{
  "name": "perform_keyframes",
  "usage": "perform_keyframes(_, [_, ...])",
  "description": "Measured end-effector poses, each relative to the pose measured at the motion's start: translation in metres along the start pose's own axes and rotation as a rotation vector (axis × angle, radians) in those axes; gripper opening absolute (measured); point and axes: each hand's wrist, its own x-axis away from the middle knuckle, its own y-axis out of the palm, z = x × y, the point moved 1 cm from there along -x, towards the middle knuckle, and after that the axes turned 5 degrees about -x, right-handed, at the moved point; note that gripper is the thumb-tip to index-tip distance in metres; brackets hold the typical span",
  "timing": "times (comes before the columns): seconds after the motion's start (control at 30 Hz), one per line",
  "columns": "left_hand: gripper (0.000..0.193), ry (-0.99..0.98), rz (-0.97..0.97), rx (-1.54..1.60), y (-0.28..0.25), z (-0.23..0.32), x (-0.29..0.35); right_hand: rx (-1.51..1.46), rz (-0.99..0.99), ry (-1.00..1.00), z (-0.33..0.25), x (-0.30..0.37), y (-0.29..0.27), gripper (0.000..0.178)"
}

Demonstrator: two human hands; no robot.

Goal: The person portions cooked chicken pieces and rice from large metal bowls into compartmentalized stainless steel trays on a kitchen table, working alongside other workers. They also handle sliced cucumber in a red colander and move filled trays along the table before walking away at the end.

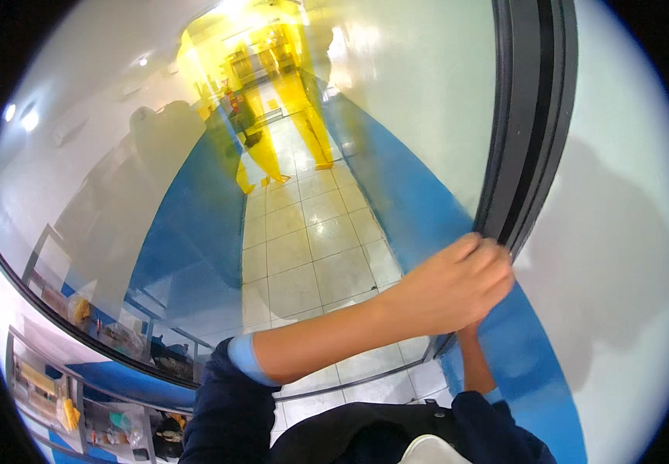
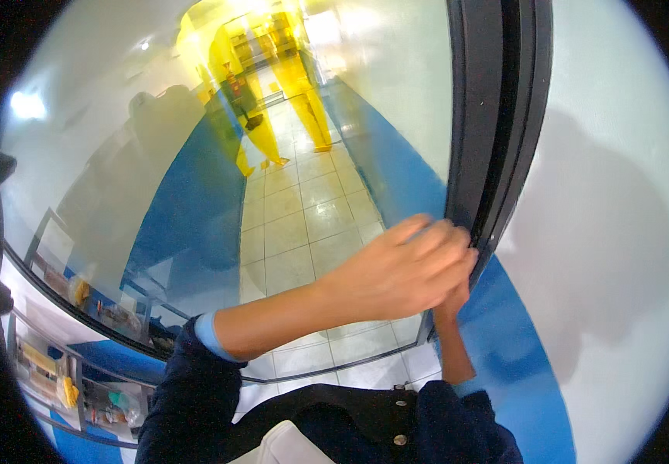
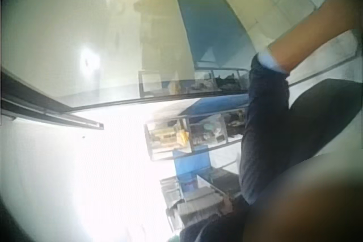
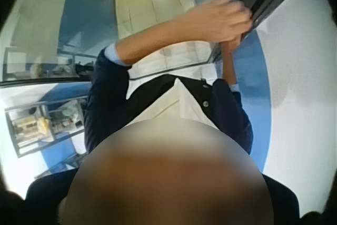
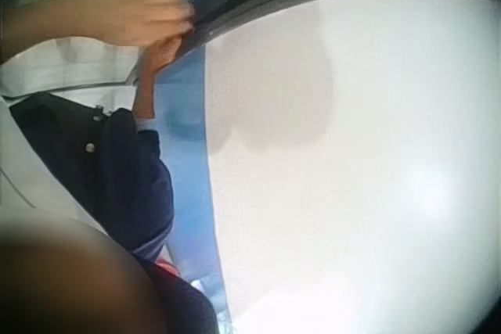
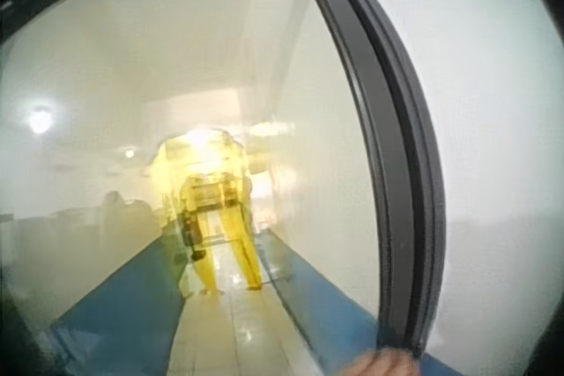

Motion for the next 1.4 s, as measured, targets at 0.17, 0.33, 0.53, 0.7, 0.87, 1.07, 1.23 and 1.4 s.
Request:
perform_keyframes(0.17, [0.033, 0.023, -0.074, -0.193, 0.107, -0.01, -0.058, 0.095, -0.269, 0.002, 0.013, 0.024, -0.018, 0.018])
perform_keyframes(0.33, [0.013, 0.024, -0.411, -0.434, 0.097, -0.011, 0.013, -0.092, -0.686, 0.007, -0.012, 0.059, -0.018, 0.027])
perform_keyframes(0.53, [0.022, -0.29, -0.223, -0.637, 0.014, -0.02, 0.116, -0.294, -1.332, -0.093, -0.064, 0.067, -0.002, 0.039])
perform_keyframes(0.7, [0.118, -0.952, 0.043, -0.695, -0.033, -0.002, 0.201, -0.212, -1.519, -0.061, -0.033, 0.04, 0.036, 0.033])
perform_keyframes(0.87, [0.11, -1.226, 0.24, -0.782, -0.059, 0.006, 0.28, -0.102, -1.644, -0.134, 0.016, 0.028, 0.139, 0.028])
perform_keyframes(1.07, [0.107, -1.395, 0.347, -0.875, -0.093, 0.017, 0.378, -0.045, -1.822, -0.165, 0.071, 0.052, 0.307, 0.027])
perform_keyframes(1.23, [0.092, -1.458, 0.926, -0.608, -0.12, 0.013, 0.381, 0.043, -2.155, -0.281, 0.145, 0.074, 0.413, 0.036])
perform_keyframes(1.4, [0.076, -1.641, 1.813, -0.698, -0.143, 0.008, 0.413, 0.498, -2.258, -0.276, 0.27, 0.028, 0.476, 0.042])
